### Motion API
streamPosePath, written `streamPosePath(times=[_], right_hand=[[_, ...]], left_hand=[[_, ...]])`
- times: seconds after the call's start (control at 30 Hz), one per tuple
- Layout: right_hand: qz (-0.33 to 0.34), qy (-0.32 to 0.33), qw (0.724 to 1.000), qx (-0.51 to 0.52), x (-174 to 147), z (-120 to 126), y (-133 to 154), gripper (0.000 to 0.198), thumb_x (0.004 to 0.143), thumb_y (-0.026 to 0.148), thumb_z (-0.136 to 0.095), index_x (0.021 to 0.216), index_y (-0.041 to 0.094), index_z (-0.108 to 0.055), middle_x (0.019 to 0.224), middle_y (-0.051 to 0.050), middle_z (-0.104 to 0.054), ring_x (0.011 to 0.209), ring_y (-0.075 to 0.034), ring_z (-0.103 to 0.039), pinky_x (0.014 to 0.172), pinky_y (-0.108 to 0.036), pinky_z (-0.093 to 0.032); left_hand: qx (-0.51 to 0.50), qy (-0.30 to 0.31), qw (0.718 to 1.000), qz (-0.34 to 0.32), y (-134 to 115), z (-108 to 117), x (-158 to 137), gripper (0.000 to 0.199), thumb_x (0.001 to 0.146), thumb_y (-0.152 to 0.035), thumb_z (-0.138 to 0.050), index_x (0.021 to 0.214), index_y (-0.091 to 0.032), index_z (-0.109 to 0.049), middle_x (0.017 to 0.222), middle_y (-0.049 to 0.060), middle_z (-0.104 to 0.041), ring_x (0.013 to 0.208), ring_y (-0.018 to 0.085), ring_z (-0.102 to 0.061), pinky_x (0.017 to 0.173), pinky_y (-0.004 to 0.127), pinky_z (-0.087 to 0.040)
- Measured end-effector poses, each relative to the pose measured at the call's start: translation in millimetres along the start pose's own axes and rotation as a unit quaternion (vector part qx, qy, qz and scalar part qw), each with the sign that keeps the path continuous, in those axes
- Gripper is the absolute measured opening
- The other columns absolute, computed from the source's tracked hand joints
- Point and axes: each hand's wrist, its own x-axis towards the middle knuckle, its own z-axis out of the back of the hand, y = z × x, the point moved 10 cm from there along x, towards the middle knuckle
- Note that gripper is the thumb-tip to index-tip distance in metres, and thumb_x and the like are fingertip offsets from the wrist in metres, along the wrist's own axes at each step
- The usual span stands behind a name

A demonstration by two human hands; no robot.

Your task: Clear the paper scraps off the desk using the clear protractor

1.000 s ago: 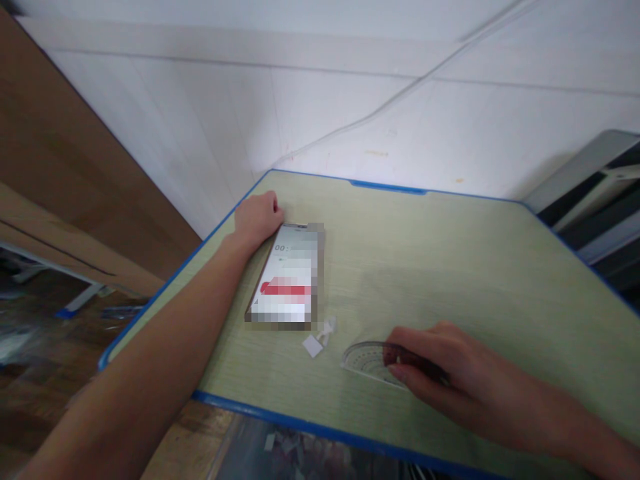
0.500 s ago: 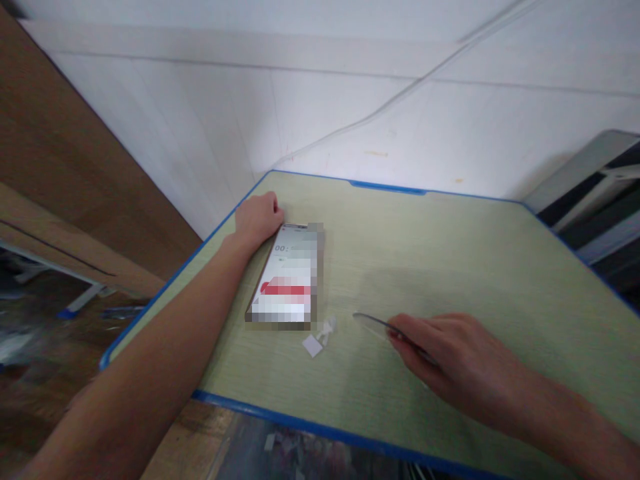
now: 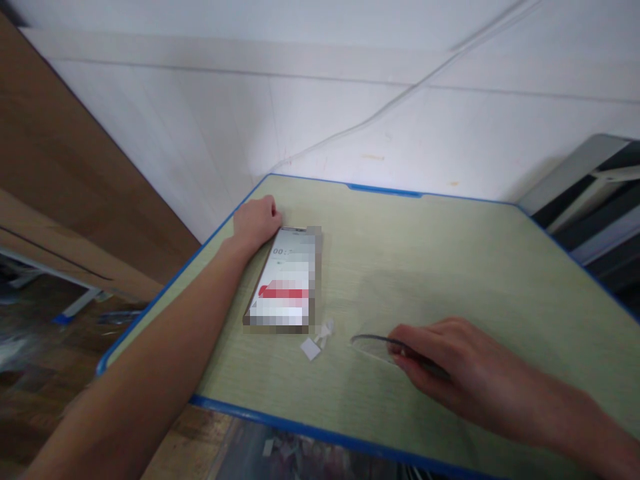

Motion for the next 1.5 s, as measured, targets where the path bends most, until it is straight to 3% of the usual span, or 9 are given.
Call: streamPosePath(times=[0.2,0.27,0.37,0.57,0.67,0.77,0.97,1.17,1.5], right_hand=[[-0.029,-0.011,0.998,0.062,-9,33,-29,0.026,0.095,0.028,-0.047,0.072,0.022,-0.057,0.051,0.003,-0.053,0.042,-0.011,-0.048,0.043,-0.026,-0.028],[-0.039,-0.084,0.989,0.116,0,59,-51,0.030,0.094,0.037,-0.048,0.071,0.022,-0.058,0.057,0.001,-0.058,0.049,-0.014,-0.053,0.046,-0.026,-0.036],[-0.091,-0.167,0.979,0.072,29,85,-97,0.027,0.090,0.038,-0.050,0.073,0.021,-0.062,0.065,-0.003,-0.063,0.057,-0.017,-0.055,0.051,-0.028,-0.040],[-0.129,-0.189,0.973,0.003,99,75,-158,0.022,0.085,0.024,-0.051,0.071,0.017,-0.066,0.073,-0.008,-0.068,0.069,-0.022,-0.061,0.067,-0.035,-0.046],[-0.124,-0.186,0.975,0.002,105,64,-152,0.021,0.085,0.020,-0.051,0.073,0.016,-0.068,0.075,-0.008,-0.068,0.069,-0.019,-0.060,0.066,-0.033,-0.046],[-0.089,-0.161,0.983,0.014,93,53,-122,0.020,0.085,0.021,-0.052,0.074,0.016,-0.068,0.075,-0.005,-0.068,0.068,-0.016,-0.060,0.064,-0.028,-0.045],[0.069,-0.080,0.989,0.104,48,33,-42,0.024,0.095,0.019,-0.048,0.082,0.015,-0.068,0.079,-0.007,-0.068,0.073,-0.015,-0.062,0.066,-0.027,-0.048],[0.073,-0.087,0.978,0.175,18,39,-46,0.022,0.096,0.017,-0.050,0.100,0.017,-0.072,0.091,-0.008,-0.070,0.083,-0.016,-0.065,0.070,-0.028,-0.051],[0.047,0.136,0.954,0.264,-14,22,-56,0.028,0.095,0.020,-0.052,0.083,0.016,-0.077,0.087,-0.008,-0.071,0.078,-0.014,-0.068,0.067,-0.025,-0.052]], left_hand=[[0.000,0.000,1.000,0.004,1,-1,0,0.036,0.083,-0.029,-0.037,0.105,-0.020,-0.064,0.103,0.013,-0.070,0.097,0.030,-0.063,0.077,0.037,-0.047],[0.000,0.002,1.000,0.002,0,-1,1,0.035,0.083,-0.029,-0.037,0.104,-0.020,-0.064,0.103,0.013,-0.070,0.098,0.029,-0.063,0.077,0.037,-0.047],[-0.005,0.003,1.000,0.002,0,-1,1,0.035,0.084,-0.029,-0.037,0.104,-0.020,-0.064,0.103,0.013,-0.070,0.097,0.030,-0.064,0.076,0.037,-0.048],[-0.003,0.008,1.000,-0.003,-1,0,-1,0.035,0.085,-0.029,-0.036,0.103,-0.020,-0.064,0.103,0.013,-0.071,0.097,0.029,-0.064,0.075,0.036,-0.048],[-0.003,0.005,1.000,-0.003,-1,0,-1,0.035,0.085,-0.029,-0.036,0.103,-0.019,-0.064,0.103,0.013,-0.071,0.097,0.029,-0.064,0.076,0.036,-0.048],[-0.009,0.003,1.000,-0.006,-1,-1,0,0.034,0.084,-0.028,-0.037,0.103,-0.020,-0.064,0.103,0.013,-0.070,0.098,0.029,-0.064,0.076,0.037,-0.048],[-0.018,0.008,1.000,0.001,0,-2,1,0.033,0.084,-0.029,-0.038,0.102,-0.019,-0.064,0.103,0.014,-0.070,0.097,0.030,-0.064,0.075,0.037,-0.048],[-0.009,0.005,1.000,0.001,1,-1,0,0.034,0.083,-0.028,-0.038,0.102,-0.020,-0.064,0.103,0.014,-0.070,0.097,0.031,-0.064,0.075,0.037,-0.048],[0.020,0.010,1.000,0.019,6,-3,3,0.034,0.084,-0.032,-0.039,0.104,-0.020,-0.063,0.102,0.013,-0.070,0.095,0.030,-0.064,0.073,0.036,-0.048]])
